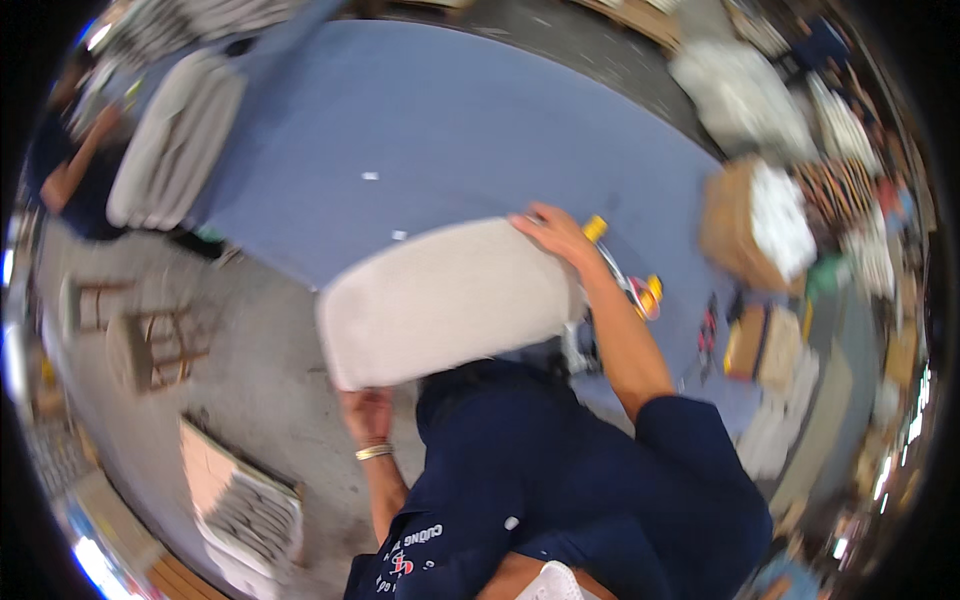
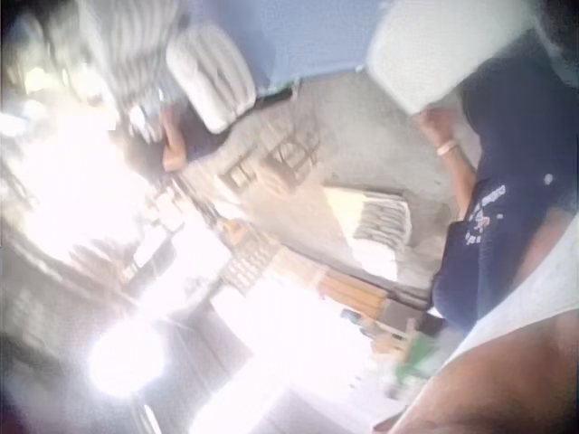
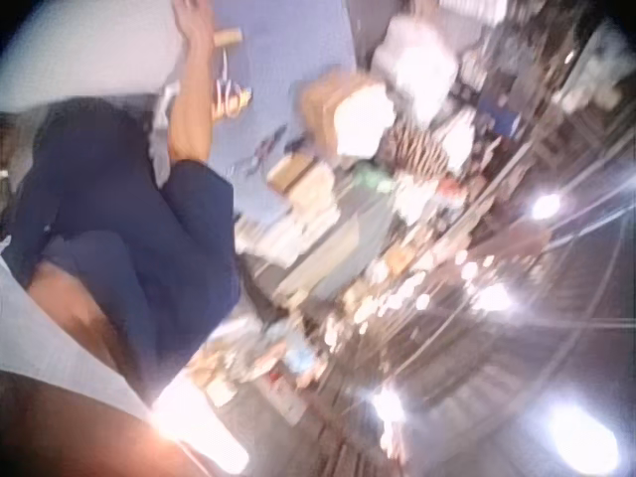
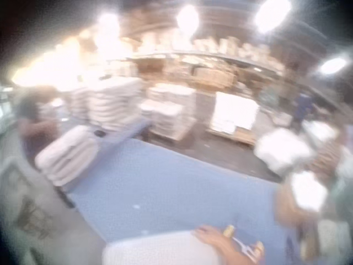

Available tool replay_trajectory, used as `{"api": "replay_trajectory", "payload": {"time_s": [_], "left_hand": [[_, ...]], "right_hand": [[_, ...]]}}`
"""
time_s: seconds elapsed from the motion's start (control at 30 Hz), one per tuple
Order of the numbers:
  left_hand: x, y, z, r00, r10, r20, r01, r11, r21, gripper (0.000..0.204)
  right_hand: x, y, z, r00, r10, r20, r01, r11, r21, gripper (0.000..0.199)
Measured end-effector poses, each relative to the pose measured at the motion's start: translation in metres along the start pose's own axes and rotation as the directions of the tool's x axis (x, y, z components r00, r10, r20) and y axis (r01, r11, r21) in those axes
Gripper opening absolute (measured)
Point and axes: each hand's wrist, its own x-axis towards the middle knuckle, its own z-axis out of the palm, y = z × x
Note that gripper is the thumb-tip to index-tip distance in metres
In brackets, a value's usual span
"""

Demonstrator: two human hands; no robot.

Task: The person folds and staples a white fabric cover onto a cushion using a pneumatic staple gun, then trims excess fabric with a utility knife. They repeat the process on another cushion and stack the finished items on a nearby pile.

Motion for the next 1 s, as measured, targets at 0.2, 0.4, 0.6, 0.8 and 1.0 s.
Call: {"api": "replay_trajectory", "payload": {"time_s": [0.2,0.4,0.6,0.8,1.0], "left_hand": [[0.066,0.103,0.172,0.952,0.246,0.182,-0.292,0.909,0.298,0.06],[0.044,0.014,0.282,0.934,0.105,0.34,-0.312,0.702,0.64,0.057],[0.09,-0.052,0.285,0.871,0.005,0.491,-0.486,0.157,0.86,0.058],[0.091,-0.06,0.281,0.832,-0.007,0.555,-0.552,0.101,0.828,0.065],[0.094,-0.055,0.299,0.838,-0.062,0.543,-0.543,0.013,0.84,0.055]], "right_hand": [[-0.082,-0.015,0.067,0.985,-0.165,-0.053,0.172,0.896,0.41,0.068],[-0.132,-0.018,0.102,0.972,0.113,-0.208,0.077,0.681,0.728,0.074],[-0.149,0.018,0.092,0.908,0.278,-0.313,-0.146,0.911,0.387,0.048],[-0.16,0.153,0.001,0.447,0.529,-0.721,-0.344,0.846,0.407,0.037],[-0.144,0.262,-0.038,0.438,0.673,-0.596,-0.701,0.671,0.241,0.075]]}}
